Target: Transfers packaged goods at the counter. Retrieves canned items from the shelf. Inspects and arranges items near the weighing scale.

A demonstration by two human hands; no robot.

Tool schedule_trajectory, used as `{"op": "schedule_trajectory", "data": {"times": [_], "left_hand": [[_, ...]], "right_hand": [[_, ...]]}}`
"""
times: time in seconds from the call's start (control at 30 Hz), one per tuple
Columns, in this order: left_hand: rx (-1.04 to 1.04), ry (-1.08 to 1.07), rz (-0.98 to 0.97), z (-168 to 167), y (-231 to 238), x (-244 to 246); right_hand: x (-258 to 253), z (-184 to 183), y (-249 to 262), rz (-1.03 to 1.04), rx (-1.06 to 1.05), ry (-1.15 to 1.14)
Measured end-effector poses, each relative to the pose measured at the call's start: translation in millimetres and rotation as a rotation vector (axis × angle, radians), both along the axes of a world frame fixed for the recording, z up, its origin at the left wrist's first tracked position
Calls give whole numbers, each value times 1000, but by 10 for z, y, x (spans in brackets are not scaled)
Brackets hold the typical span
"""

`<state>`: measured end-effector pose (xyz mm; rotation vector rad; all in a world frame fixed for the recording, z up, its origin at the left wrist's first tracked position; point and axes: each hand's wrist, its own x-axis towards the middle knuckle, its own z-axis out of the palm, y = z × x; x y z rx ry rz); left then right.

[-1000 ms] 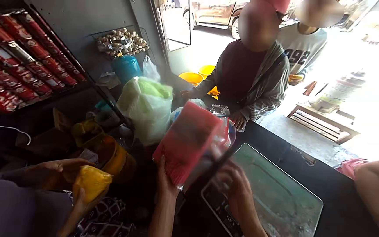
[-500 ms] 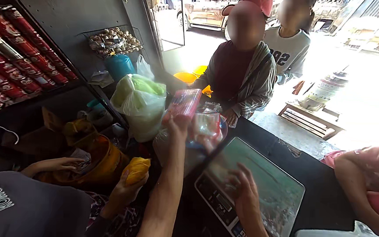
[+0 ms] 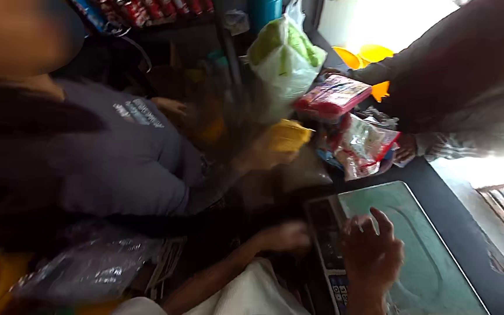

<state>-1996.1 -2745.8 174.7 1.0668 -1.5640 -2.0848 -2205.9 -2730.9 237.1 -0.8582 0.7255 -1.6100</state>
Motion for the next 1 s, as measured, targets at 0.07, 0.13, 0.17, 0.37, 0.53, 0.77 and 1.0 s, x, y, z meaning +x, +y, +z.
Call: {"op": "schedule_trajectory", "data": {"times": [0.07,0.13,0.17,0.37,0.53,0.77,1.0], "left_hand": [[-51,-438,-343,-425,570,564],[101,-749,-441,-753,1071,1116],[190,-780,-409,-805,1227,1363],[184,-659,434,-1126,1651,2644],[169,-530,637,-1490,2175,3477],[267,-421,558,-1425,2741,4661],[286,-189,901,-1306,2060,5428]], "right_hand": [[182,182,0,323,-230,39],[438,320,48,678,-366,84],[564,311,55,882,-415,104],[2084,131,231,1509,-520,421],[3519,-33,685,1744,-551,673],[5006,-112,1236,1794,-620,947],[5629,60,973,1619,-369,839]]}}
